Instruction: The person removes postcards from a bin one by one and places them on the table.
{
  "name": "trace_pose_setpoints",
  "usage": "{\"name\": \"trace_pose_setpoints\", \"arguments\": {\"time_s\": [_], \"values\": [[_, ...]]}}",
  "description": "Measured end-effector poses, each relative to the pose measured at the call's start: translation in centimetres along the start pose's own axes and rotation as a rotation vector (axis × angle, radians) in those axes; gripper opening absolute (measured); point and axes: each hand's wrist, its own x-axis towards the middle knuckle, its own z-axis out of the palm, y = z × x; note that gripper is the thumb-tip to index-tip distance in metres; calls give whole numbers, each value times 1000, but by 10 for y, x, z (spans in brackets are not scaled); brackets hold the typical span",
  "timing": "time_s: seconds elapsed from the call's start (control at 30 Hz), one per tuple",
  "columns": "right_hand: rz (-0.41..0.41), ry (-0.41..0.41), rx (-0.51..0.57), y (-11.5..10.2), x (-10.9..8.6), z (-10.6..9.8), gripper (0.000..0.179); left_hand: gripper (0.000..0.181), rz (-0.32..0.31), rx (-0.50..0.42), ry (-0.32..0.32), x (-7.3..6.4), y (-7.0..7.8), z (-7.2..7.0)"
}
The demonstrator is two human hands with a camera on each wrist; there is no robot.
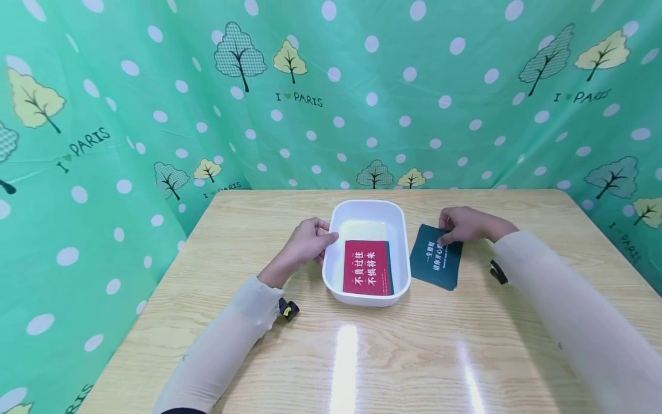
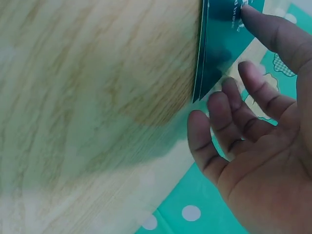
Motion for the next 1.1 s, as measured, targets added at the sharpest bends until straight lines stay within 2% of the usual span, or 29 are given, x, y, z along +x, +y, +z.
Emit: {"name": "trace_pose_setpoints", "arguments": {"time_s": [0.4, 0.57, 0.77, 0.87, 1.1], "values": [[-26, 0, 20, -9, 2, 1, 21, 29, -1, 19, 16, 1, -2, 1], [-71, 128, 17, -24, 8, 1, 13, 28, -2, 14, 20, 1, -1, 2], [-144, 287, 33, -54, 14, 0, 27, 29, -3, 18, 19, 0, -1, 2], [-185, 321, 16, -70, 17, 2, 35, 30, -1, 19, 16, -1, 0, 1], [-260, 355, -108, -97, 26, 11, 43, 30, 6, 15, 10, 0, -1, 1]]}}
